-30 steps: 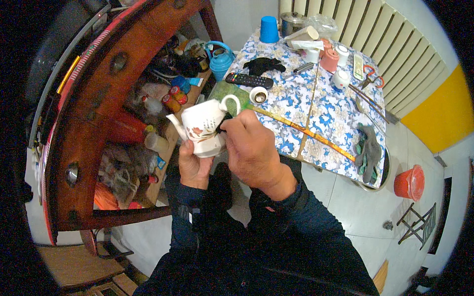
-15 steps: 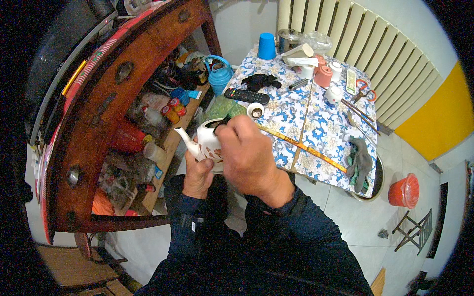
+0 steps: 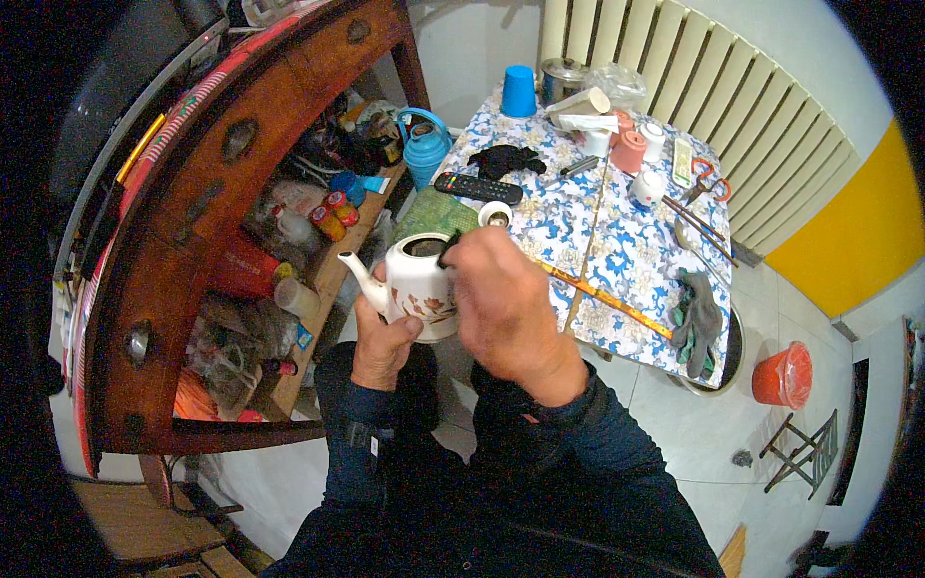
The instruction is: The person cleans a white ceramic teapot using a black cloth. They wipe the lid, the body, and the spout of the teapot thoroughly.
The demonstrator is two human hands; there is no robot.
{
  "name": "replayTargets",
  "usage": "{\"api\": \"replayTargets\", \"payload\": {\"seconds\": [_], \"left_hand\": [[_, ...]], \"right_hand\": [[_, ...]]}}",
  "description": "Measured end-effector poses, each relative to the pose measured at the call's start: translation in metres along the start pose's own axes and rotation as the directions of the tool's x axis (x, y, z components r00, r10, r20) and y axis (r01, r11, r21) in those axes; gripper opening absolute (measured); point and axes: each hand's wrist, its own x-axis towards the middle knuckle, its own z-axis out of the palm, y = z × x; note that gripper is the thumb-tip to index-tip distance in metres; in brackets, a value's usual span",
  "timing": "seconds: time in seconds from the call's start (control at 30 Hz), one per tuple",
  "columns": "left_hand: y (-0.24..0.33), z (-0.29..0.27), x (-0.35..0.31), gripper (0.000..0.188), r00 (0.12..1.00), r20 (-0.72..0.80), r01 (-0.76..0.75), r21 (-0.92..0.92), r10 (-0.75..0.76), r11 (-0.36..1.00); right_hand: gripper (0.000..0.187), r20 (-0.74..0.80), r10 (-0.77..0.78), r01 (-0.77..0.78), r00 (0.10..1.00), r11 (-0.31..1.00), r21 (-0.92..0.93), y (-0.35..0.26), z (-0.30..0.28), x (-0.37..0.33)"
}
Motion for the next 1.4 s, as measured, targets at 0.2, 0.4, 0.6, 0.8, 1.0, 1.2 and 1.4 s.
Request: {"api": "replayTargets", "payload": {"seconds": [0.2,0.4,0.6,0.8,1.0,1.2,1.4], "left_hand": [[-0.004,-0.002,0.004,0.087,0.999,-0.036,0.002,0.094,0.002,0.996],[0.003,-0.011,-0.004,0.110,0.999,-0.032,0.029,-0.136,-0.033,0.990],[-0.001,-0.021,-0.004,0.117,0.992,0.090,0.105,-0.283,-0.083,0.953],[-0.003,-0.023,-0.010,0.119,0.983,0.137,0.159,-0.341,-0.119,0.926],[-0.004,-0.028,-0.009,0.120,0.992,0.075,0.119,-0.345,-0.100,0.931],[-0.009,-0.027,-0.010,0.118,0.990,0.103,0.131,-0.359,-0.100,0.924],[-0.029,-0.044,-0.010,0.122,0.995,0.099,0.042,-0.408,-0.002,0.912]], "right_hand": [[0.026,0.151,-0.192,0.165,0.970,0.971,0.175,-0.016,0.006,-0.006],[0.022,-0.112,0.059,-0.049,0.992,0.995,0.087,-0.009,-0.033,-0.010],[0.019,-0.185,0.206,-0.159,0.961,0.957,0.242,0.005,-0.036,-0.007],[0.020,0.067,0.107,-0.126,0.992,0.884,0.451,0.015,-0.031,-0.002],[0.014,0.191,0.076,-0.165,0.979,0.846,0.508,0.023,-0.026,0.005],[0.015,0.152,0.233,-0.278,0.960,0.797,0.536,0.026,-0.028,-0.004],[0.024,0.220,0.173,-0.279,0.960,0.662,0.696,0.020,0.000,-0.001]]}}
